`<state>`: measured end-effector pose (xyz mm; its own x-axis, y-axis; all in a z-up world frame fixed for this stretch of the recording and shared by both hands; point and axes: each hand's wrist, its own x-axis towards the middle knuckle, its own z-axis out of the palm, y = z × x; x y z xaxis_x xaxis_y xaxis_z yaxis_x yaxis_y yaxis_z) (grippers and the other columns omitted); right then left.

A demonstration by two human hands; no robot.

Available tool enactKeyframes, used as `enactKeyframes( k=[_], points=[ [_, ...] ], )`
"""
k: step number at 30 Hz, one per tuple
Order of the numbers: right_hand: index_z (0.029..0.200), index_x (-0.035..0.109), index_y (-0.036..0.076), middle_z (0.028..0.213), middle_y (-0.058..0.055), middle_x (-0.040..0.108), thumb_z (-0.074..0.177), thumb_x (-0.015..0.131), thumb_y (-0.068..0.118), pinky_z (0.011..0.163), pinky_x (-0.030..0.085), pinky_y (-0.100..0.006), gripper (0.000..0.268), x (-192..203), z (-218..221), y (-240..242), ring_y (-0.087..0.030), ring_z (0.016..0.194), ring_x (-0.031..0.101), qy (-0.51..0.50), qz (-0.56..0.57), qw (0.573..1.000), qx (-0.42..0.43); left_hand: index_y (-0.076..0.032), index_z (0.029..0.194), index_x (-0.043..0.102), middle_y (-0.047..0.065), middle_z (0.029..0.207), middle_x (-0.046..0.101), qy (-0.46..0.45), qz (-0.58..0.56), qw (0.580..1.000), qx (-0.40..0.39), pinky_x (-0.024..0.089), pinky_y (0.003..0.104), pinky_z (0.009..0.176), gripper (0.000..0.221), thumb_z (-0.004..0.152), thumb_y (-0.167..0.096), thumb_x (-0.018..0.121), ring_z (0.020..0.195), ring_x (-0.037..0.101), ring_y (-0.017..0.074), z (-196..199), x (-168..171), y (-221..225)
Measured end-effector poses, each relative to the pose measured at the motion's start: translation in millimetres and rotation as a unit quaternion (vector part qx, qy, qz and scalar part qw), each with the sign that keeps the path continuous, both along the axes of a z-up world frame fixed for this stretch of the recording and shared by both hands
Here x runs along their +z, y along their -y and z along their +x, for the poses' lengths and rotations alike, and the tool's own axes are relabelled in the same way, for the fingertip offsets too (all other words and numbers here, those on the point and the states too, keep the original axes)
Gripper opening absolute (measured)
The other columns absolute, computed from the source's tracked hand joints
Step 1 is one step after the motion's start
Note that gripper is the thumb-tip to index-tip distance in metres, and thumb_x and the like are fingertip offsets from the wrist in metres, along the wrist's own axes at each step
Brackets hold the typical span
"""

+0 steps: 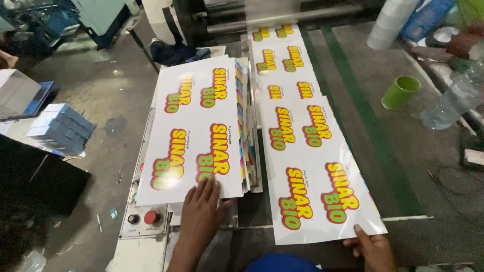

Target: The person picks up sheets of stickers from a conveyor belt and stacks them on a pile to the left. The stickers feature the text 'SINAR BIO' in red and yellow. The person handles the sheets by hand, aligning them as they are added to the stack.

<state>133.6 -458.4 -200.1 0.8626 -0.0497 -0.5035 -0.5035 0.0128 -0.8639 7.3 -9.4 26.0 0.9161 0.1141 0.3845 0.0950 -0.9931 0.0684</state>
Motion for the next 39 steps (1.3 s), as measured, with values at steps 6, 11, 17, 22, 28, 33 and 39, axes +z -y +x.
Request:
enactKeyframes(
  k=[6, 11, 17, 22, 28, 33, 39],
  points=[
    [0.132, 0.061, 0.005, 0.094, -0.014, 0.073, 0.096, 0.064, 0.017, 0.046, 0.041, -0.036, 0.038, 1.4, -13.3, 20.0, -0.025, 0.066, 0.068, -0.01, -0.02, 1.0, -0.002, -0.007, 0.117, 0.071, 0.013, 0.129, 0.069, -0.017, -0.049, 0.998, -0.023, 0.048, 0.046, 0.1, 0.034, 0.09, -0.027, 0.068, 0.126, 0.061, 0.0314, -9.5, 9.1, -11.5],
    [0.132, 0.061, 0.001, 0.093, -0.016, 0.073, 0.097, 0.064, 0.017, 0.045, 0.042, -0.036, 0.039, -9.4, -13.8, 29.3, -0.026, 0.067, 0.07, -0.029, -0.023, 0.999, 0.019, -0.01, 0.101, 0.078, 0.009, 0.107, 0.078, 0.011, -0.138, 0.99, -0.008, 0.056, 0.042, 0.086, 0.019, 0.086, -0.021, 0.074, 0.1, 0.072, 0.03, -6.2, 34.6, -16.2],
    [0.134, 0.06, 0.003, 0.094, -0.013, 0.074, 0.096, 0.064, 0.017, 0.046, 0.043, -0.036, 0.041, -4.5, -14.5, 16.7, -0.025, 0.066, 0.069, -0.042, -0.043, 0.998, 0.024, -0.007, 0.093, 0.077, 0.009, 0.092, 0.077, 0.131, -0.133, 0.982, 0.023, 0.057, 0.041, 0.073, 0.014, 0.084, -0.018, 0.079, 0.084, 0.073, 0.0297, -6.6, 59.7, -11.4],
    [0.122, 0.066, -0.002, 0.09, -0.016, 0.075, 0.095, 0.066, 0.019, 0.046, 0.044, -0.034, 0.034, 19.6, -6.7, -14.3, -0.023, 0.064, 0.069, -0.008, -0.035, 0.998, 0.048, -0.006, 0.097, 0.076, 0.01, 0.097, 0.077, 0.132, -0.162, 0.978, 0.015, 0.057, 0.041, 0.075, 0.016, 0.088, -0.018, 0.077, 0.087, 0.074, 0.0307, -11.2, 63.6, -10.4],
    [0.111, 0.068, -0.008, 0.086, -0.023, 0.073, 0.098, 0.069, 0.022, 0.047, 0.044, -0.034, 0.033, 8.7, 49.0, -40.1, -0.025, 0.062, 0.07, 0.032, -0.026, 0.996, 0.078, -0.006, 0.102, 0.076, 0.011, 0.102, 0.077, 0.122, -0.19, 0.974, 0.02, 0.059, 0.039, 0.077, 0.015, 0.089, -0.014, 0.074, 0.089, 0.075, 0.0289, -17.8, 63.8, -16.9],
    [0.121, 0.062, -0.001, 0.098, -0.016, 0.074, 0.098, 0.065, 0.028, 0.048, 0.043, -0.031, 0.037, 33.6, 58.6, -51.6, -0.021, 0.067, 0.069, 0.014, 0.054, 0.996, 0.064, -0.005, 0.1, 0.076, 0.011, 0.099, 0.078, 0.17, -0.199, 0.963, 0.062, 0.059, 0.035, 0.07, 0.014, 0.088, -0.013, 0.077, 0.084, 0.076, 0.0266, -21.0, 71.6, -21.3],
    [0.145, 0.054, 0.011, 0.107, -0.017, 0.078, 0.099, 0.058, 0.026, 0.053, 0.047, -0.032, 0.048, 70.7, 26.4, -50.6, -0.021, 0.073, 0.069, -0.039, -0.005, 0.998, 0.051, -0.003, 0.1, 0.073, 0.012, 0.101, 0.076, 0.261, -0.172, 0.947, 0.078, 0.06, 0.035, 0.076, 0.013, 0.09, -0.008, 0.079, 0.084, 0.075, 0.0242, -24.4, 73.9, -17.1]
  ],
)
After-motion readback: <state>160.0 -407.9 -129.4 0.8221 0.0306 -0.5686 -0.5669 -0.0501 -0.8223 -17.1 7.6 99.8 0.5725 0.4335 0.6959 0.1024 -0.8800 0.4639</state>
